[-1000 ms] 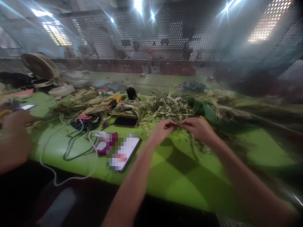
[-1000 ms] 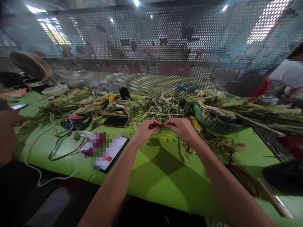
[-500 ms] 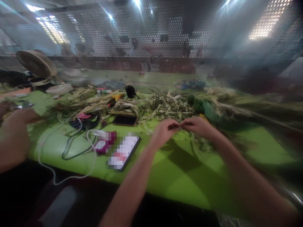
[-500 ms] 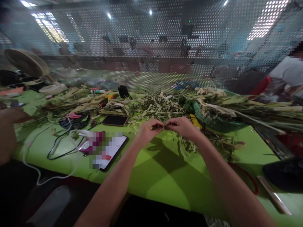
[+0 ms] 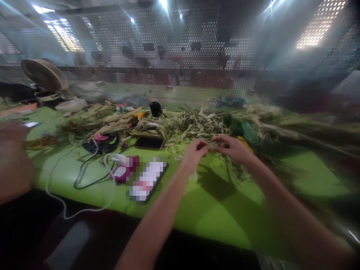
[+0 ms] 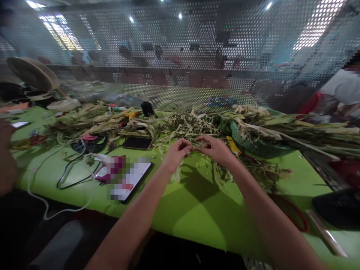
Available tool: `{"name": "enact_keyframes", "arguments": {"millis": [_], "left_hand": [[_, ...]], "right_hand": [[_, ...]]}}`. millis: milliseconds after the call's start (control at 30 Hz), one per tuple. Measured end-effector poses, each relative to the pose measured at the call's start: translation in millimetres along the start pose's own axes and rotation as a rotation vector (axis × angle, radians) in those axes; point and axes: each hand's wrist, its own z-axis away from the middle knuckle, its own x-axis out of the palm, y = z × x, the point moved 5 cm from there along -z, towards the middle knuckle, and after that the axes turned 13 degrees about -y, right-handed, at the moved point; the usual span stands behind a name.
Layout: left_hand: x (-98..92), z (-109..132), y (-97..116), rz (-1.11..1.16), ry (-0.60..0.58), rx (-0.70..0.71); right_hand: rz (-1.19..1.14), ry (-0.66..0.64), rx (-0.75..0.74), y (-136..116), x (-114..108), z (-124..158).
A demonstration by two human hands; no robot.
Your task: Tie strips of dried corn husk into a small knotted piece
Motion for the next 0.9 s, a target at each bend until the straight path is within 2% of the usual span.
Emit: {"name": "enact_keyframes", "arguments": {"millis": [100, 300, 600, 733, 900], "left_hand": [[-4.9, -1, -1, -0.15, 0.049, 0.008], [-10.2, -2, -2, -0.24, 0.105, -0.015], [-3.0, 0, 0, -0.415, -0.032, 0.054], [-6.3, -1, 1, -0.272, 0.004, 0.02], [-4.4, 0, 4, -0.041, -0.005, -0.019]], "right_hand": [[0.032, 0.05, -0.049, -8, -4, 4], [0.009, 0.096, -0.124, -30, -4, 10], [-0.108, 0.082, -0.136, -40, 8, 12], [-0.177, 0.013, -0.066, -38, 10, 13], [-0.179, 0.149, -0.04, -21, 4, 11]]}}
